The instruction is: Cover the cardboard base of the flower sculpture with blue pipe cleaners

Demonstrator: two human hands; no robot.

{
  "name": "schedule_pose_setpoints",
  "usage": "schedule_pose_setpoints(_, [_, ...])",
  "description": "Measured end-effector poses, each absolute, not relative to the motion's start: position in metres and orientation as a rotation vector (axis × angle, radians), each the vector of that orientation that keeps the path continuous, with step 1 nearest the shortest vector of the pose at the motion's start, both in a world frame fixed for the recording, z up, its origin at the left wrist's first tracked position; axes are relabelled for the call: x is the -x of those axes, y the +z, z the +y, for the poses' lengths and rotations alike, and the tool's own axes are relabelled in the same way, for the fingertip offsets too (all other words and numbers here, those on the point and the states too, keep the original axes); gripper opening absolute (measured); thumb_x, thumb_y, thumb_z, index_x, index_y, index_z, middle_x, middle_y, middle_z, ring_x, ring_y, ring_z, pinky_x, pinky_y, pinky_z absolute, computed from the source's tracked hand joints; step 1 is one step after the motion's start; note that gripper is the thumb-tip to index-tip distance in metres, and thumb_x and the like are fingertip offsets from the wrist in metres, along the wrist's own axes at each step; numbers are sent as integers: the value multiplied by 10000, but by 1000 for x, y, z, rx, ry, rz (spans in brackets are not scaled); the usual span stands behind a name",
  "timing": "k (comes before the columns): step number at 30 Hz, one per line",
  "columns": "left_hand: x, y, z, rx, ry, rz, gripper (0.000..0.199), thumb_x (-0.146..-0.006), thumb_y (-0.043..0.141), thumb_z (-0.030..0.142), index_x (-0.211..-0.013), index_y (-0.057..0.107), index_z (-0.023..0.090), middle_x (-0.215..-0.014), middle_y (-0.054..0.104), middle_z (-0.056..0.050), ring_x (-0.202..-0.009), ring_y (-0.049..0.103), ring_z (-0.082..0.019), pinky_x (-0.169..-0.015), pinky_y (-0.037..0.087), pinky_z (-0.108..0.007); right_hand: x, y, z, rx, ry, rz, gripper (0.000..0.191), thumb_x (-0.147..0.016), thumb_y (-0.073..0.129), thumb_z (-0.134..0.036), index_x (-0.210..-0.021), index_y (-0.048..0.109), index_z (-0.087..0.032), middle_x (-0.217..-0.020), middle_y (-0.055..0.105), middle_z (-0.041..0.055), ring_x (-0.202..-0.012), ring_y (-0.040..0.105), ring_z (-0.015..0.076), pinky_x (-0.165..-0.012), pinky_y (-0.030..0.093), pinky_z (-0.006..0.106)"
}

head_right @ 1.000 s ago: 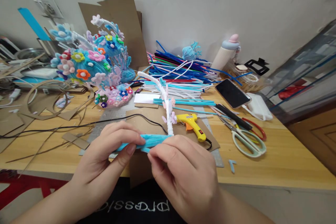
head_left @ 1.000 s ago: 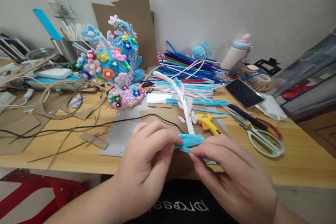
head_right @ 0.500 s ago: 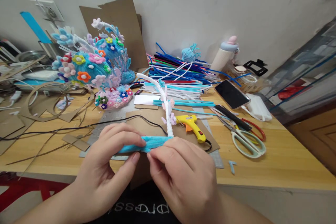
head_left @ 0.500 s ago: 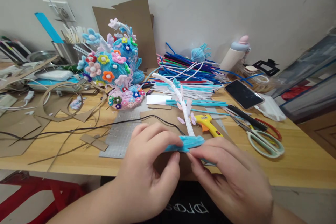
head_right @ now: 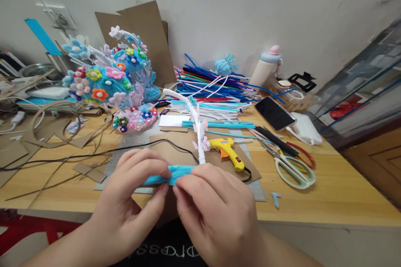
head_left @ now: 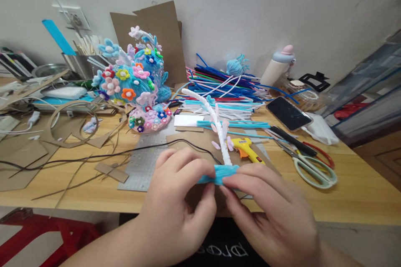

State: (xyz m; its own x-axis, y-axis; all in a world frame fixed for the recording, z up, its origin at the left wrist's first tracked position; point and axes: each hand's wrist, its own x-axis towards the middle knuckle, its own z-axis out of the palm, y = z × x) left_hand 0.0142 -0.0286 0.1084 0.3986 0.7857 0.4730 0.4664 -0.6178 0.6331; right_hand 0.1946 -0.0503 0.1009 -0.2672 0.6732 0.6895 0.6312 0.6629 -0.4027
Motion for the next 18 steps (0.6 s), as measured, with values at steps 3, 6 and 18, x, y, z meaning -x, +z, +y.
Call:
schedule_pose_setpoints(3, [-13,108,-30,-2274,1100,1085,182,-853,517,82,-927,521,249,-860,570,31,-816,531,-156,-800,351,-374,-197,100,-51,1008,97,-1923,212,-848,616,-56,-1011,600,-190,-907,668,35,-785,656,155,-697,561,288])
schedule_pose_setpoints(6, [-10,106,-31,-2270,1109,1090,188,-855,512,80,-935,520,250,-867,571,26,-823,532,-161,-792,358,-373,-204,98,-53,1019,107,-1946,212,-854,585,-36,-982,592,-205,-926,628,33,-794,647,150,-699,553,281])
schedule_pose_setpoints(18, [-3,101,-29,-2316,1152,1087,209,-855,506,69,-949,522,255,-920,574,1,-864,544,-177,-787,382,-379,-221,99,-56,1090,358,-1907,171,-863,594,-69,-895,625,-234,-806,660,-1,-712,651,155,-604,546,267])
